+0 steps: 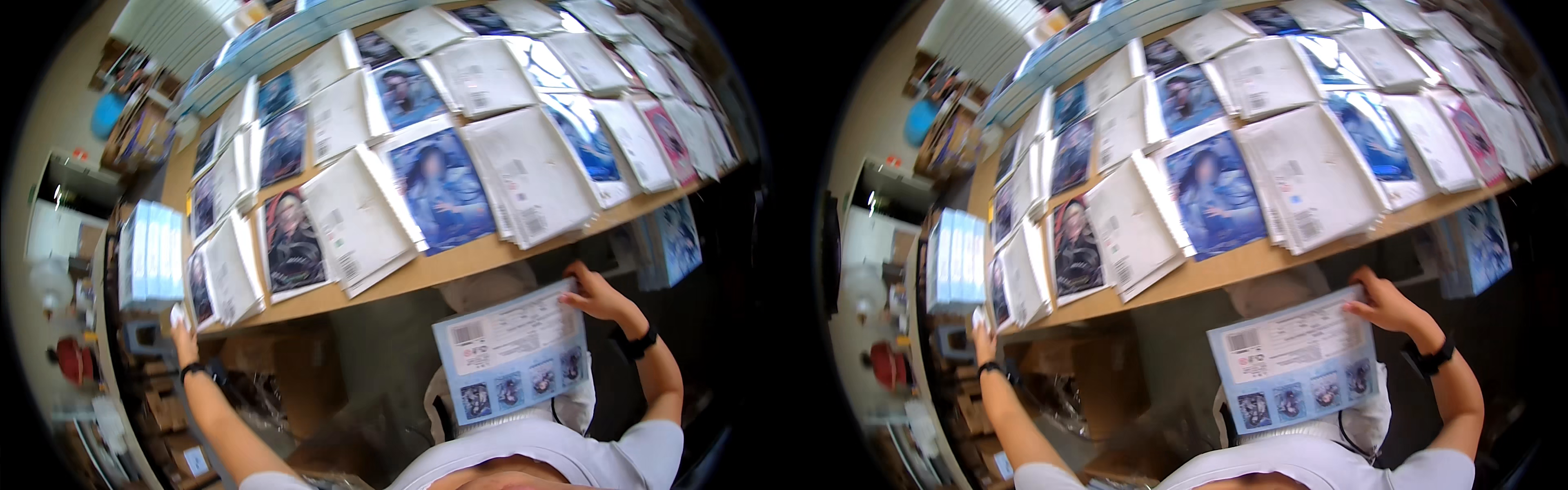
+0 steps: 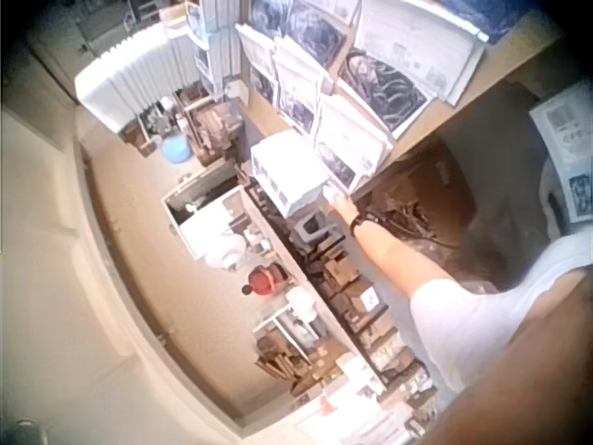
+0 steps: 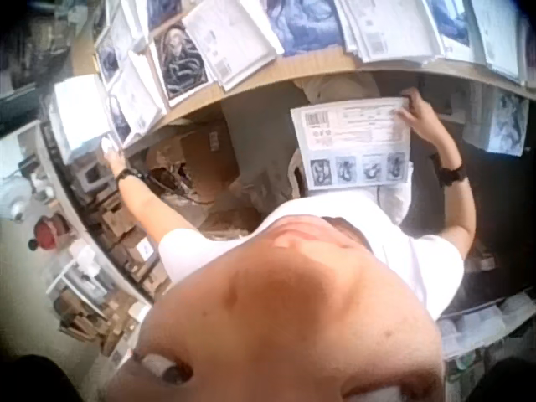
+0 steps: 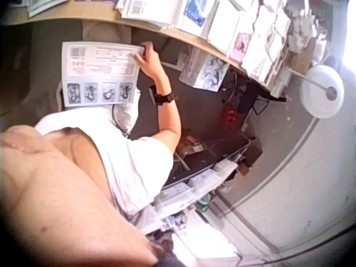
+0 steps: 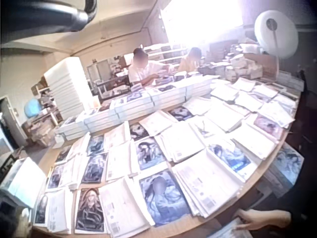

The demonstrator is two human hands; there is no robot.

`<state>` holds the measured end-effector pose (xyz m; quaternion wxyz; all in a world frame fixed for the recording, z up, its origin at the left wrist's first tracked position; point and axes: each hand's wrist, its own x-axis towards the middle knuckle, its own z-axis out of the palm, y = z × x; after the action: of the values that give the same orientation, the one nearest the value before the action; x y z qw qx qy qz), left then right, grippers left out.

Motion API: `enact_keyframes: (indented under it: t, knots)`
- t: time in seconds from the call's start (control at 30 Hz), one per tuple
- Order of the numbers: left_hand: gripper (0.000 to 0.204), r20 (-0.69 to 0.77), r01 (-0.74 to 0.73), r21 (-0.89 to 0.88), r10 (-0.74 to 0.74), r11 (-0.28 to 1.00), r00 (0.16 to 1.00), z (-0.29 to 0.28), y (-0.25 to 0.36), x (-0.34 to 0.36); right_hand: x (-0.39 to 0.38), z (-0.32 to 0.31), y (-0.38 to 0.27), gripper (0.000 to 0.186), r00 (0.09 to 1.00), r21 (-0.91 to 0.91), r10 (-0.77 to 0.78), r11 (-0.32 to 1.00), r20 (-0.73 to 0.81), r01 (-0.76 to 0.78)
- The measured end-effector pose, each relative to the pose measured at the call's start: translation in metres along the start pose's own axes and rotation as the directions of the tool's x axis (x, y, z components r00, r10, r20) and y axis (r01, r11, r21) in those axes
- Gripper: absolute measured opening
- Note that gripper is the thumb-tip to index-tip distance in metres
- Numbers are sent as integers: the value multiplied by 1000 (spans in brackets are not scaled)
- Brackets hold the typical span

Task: The person repeatedly opens white paper envelopes, removes flat printed merchandise, and places them into clear plastic sleeves. They then fold the sleeve flaps to seal the items. The process is repeated for multiple units on a table filled with similar items.

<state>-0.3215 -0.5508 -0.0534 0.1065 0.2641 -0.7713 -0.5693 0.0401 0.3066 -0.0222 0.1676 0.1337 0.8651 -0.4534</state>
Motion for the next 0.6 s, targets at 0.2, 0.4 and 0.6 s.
enact_keyframes:
  t: [0.2,0.4,0.6]
  knots:
    - [19,-219,-386,15,380,922,899,31,77,-125,9,-2,-5,44,997,-2,-64,998,44,64]
    - [17,205,-394,-190,429,899,880,114,79,-330,24,-1,-14,45,981,-90,-123,987,147,137]
    - [8,868,-210,-195,269,958,418,258,63,-478,18,0,-3,42,974,-151,-186,967,128,205]
